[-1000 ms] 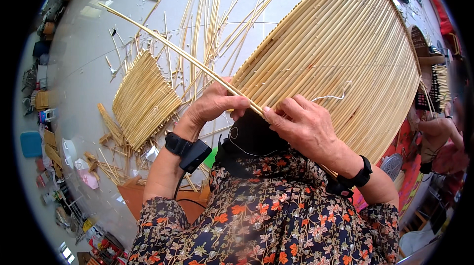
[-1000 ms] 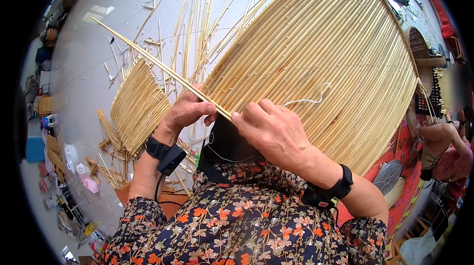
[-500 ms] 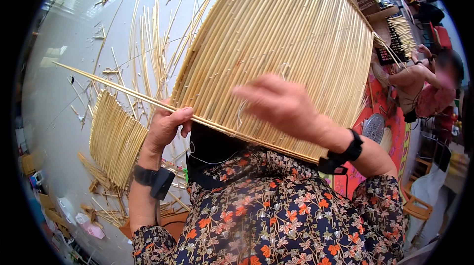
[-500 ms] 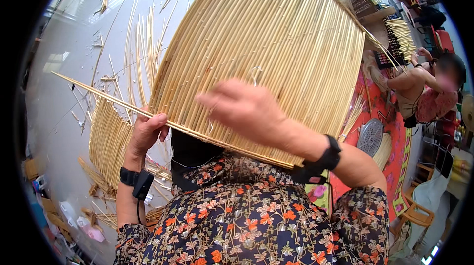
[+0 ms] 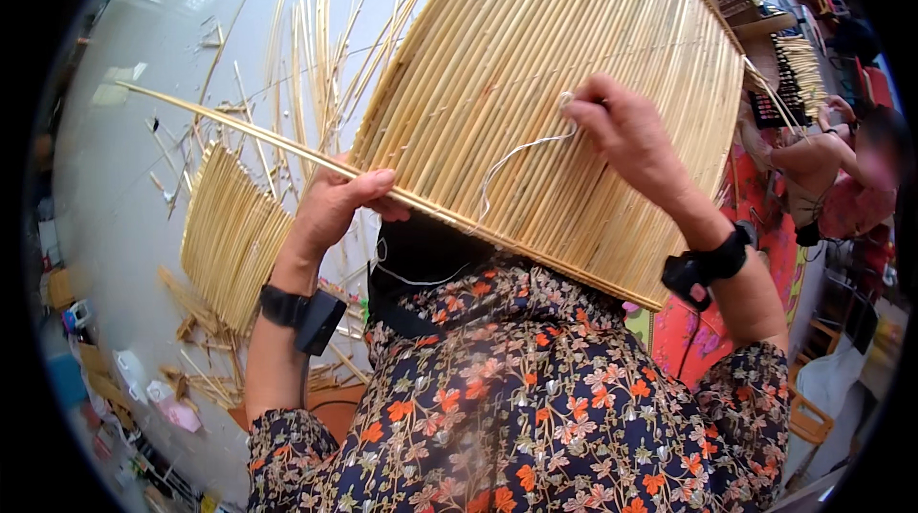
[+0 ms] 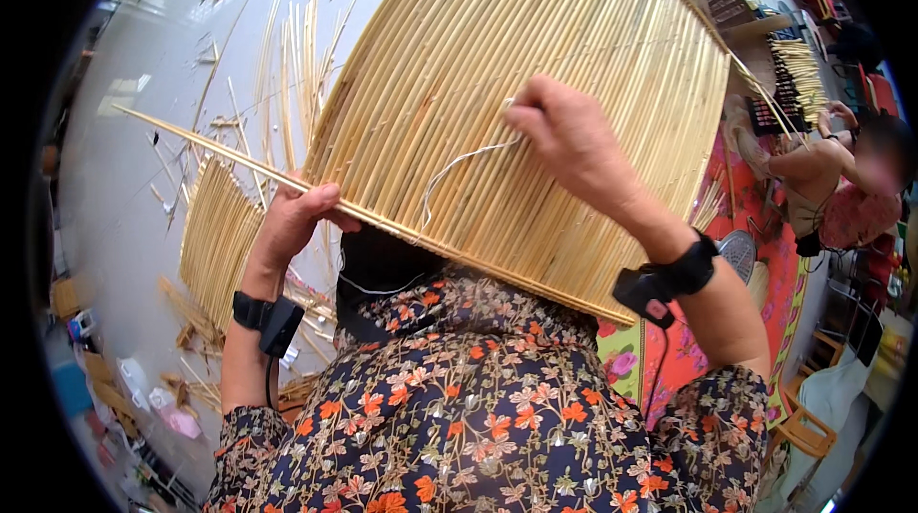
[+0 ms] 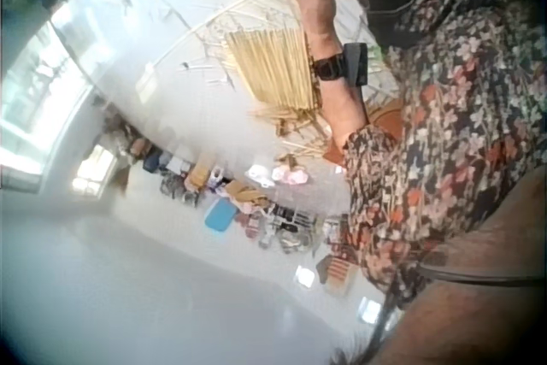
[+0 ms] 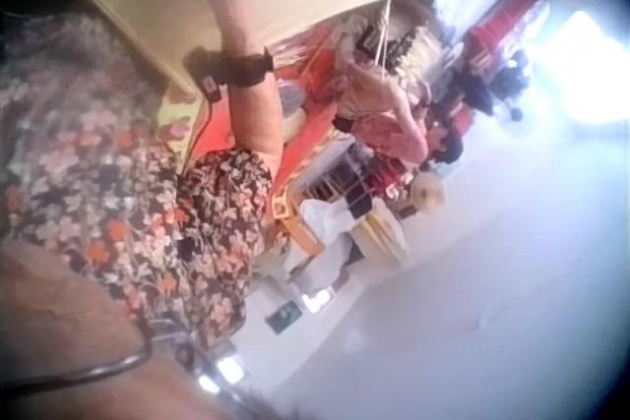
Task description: The person weaves thin bamboo strips into a rectangular mat, using pliers to secure the edges and a measuring tape to check dimensions. The person works on the mat while seated, manipulating the strips and tools with both hands.
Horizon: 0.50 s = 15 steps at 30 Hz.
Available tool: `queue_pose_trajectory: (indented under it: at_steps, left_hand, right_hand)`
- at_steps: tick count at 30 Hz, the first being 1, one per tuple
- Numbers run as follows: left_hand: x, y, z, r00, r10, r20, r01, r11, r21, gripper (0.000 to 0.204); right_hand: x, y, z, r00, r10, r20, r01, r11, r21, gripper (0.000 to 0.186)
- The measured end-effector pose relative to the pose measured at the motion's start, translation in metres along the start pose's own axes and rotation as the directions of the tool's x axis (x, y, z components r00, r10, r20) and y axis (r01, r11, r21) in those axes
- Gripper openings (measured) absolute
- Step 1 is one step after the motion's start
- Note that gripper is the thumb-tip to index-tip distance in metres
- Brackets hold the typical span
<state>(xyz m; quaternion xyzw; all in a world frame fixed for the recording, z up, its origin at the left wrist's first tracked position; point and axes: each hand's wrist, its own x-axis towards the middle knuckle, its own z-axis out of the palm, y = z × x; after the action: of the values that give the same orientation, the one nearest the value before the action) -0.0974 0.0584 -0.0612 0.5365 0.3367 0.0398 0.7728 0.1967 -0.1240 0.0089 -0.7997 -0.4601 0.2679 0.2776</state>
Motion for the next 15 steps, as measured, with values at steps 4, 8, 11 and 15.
queue_pose_trajectory:
  at_steps: [4,8,11,15]
  left_hand:
    - [-0.002,0.001,-0.001,1.000,0.005,0.008,-0.005,1.000,-0.017,0.032]
    - [0.001,-0.005,-0.003,0.999,0.027,0.021,-0.025,0.998,-0.066,0.032]
    - [0.002,-0.009,-0.004,0.999,0.031,0.024,-0.029,0.997,-0.073,0.030]
    - [0.004,-0.007,-0.004,0.999,0.027,0.028,-0.026,0.999,-0.028,0.028]
  right_hand:
    - [0.005,0.004,-0.033,0.981,0.103,0.166,-0.195,0.444,0.874,0.014]
    - [0.012,0.033,-0.058,0.985,0.004,0.171,-0.169,0.176,0.970,0.017]
    - [0.019,0.013,-0.064,0.988,0.135,0.072,-0.092,0.149,0.985,0.017]
    - [0.015,0.007,-0.044,0.981,0.182,-0.065,-0.142,0.908,0.395,0.024]
